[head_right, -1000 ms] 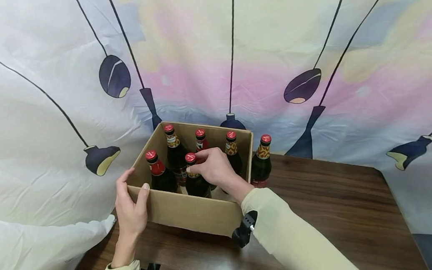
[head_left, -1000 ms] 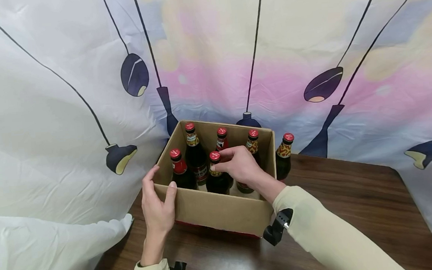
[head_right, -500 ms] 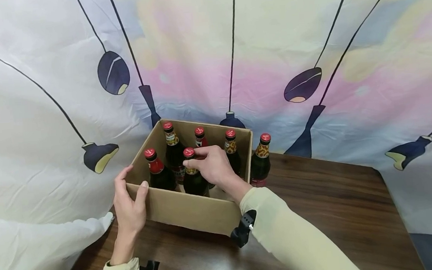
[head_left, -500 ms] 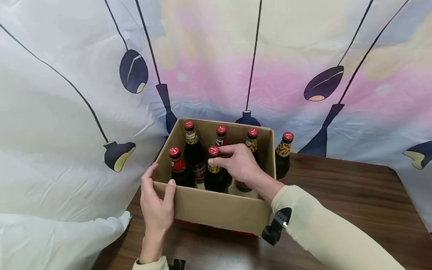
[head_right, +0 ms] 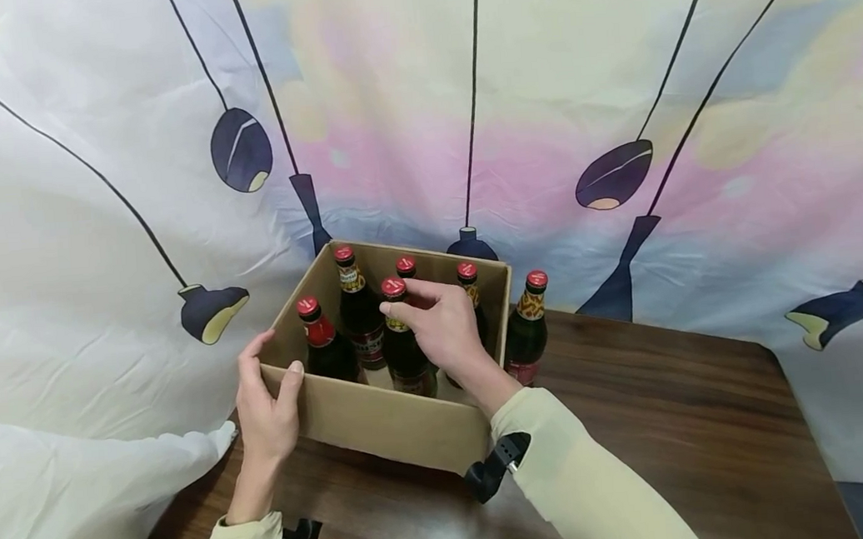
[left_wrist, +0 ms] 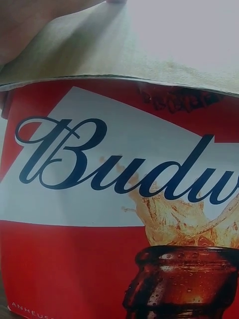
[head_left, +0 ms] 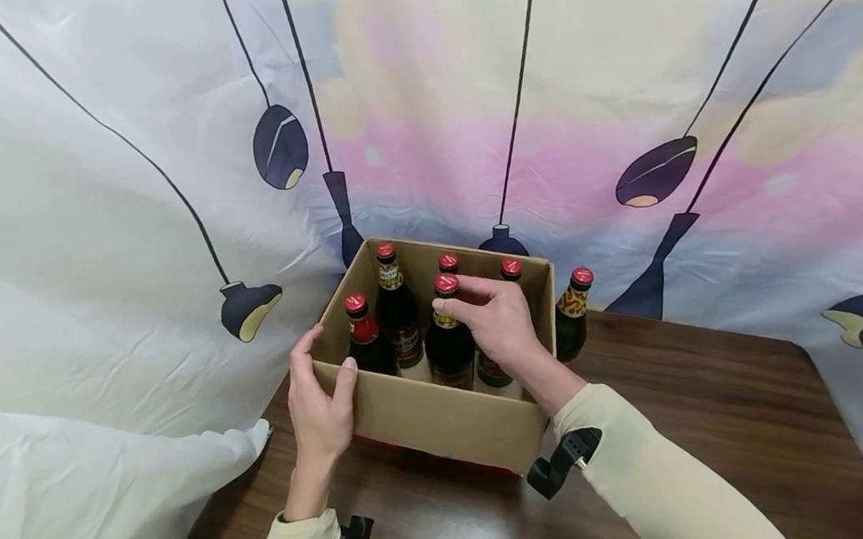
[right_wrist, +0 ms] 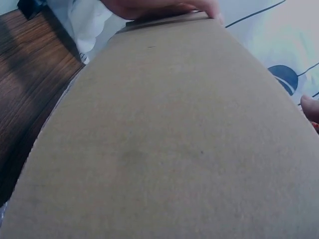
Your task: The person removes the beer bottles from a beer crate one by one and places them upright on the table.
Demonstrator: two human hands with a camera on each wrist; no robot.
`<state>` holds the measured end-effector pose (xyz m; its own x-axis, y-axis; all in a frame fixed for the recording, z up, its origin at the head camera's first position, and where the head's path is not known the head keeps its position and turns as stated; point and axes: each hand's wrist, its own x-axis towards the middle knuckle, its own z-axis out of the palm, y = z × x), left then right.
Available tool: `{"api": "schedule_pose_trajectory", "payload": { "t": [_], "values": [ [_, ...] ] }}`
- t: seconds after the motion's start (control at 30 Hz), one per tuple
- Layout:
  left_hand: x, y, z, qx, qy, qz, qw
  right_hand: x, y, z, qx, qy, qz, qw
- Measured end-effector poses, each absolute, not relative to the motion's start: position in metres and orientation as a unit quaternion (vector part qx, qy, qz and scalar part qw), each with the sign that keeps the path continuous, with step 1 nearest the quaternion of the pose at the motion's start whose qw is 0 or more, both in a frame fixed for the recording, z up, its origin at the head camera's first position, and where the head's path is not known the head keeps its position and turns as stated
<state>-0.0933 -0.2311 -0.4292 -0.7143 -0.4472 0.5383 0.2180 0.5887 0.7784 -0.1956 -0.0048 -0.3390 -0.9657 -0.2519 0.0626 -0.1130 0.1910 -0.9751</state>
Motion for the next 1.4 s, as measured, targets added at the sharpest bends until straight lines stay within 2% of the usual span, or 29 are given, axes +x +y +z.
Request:
{"api": "schedule_pose_trajectory", "payload": {
  "t": [0.53, 1.2, 1.4],
  "values": [
    [-0.091, -0.231, -0.425, 0.082, -0.812, -0.449, 0.364, -0.184, 0.010, -0.322, -0.118, 0.740, -0.661, 0.038],
    [-0.090, -0.230, -0.428, 0.096, -0.810, -0.453, 0.361, -0.180, 0.064, -0.218, -0.169, 0.708, -0.684, -0.058],
    [-0.093, -0.229, -0.429, 0.097, -0.807, -0.454, 0.364, -0.179, 0.076, -0.189, -0.177, 0.637, -0.745, -0.090]
  ]
}}
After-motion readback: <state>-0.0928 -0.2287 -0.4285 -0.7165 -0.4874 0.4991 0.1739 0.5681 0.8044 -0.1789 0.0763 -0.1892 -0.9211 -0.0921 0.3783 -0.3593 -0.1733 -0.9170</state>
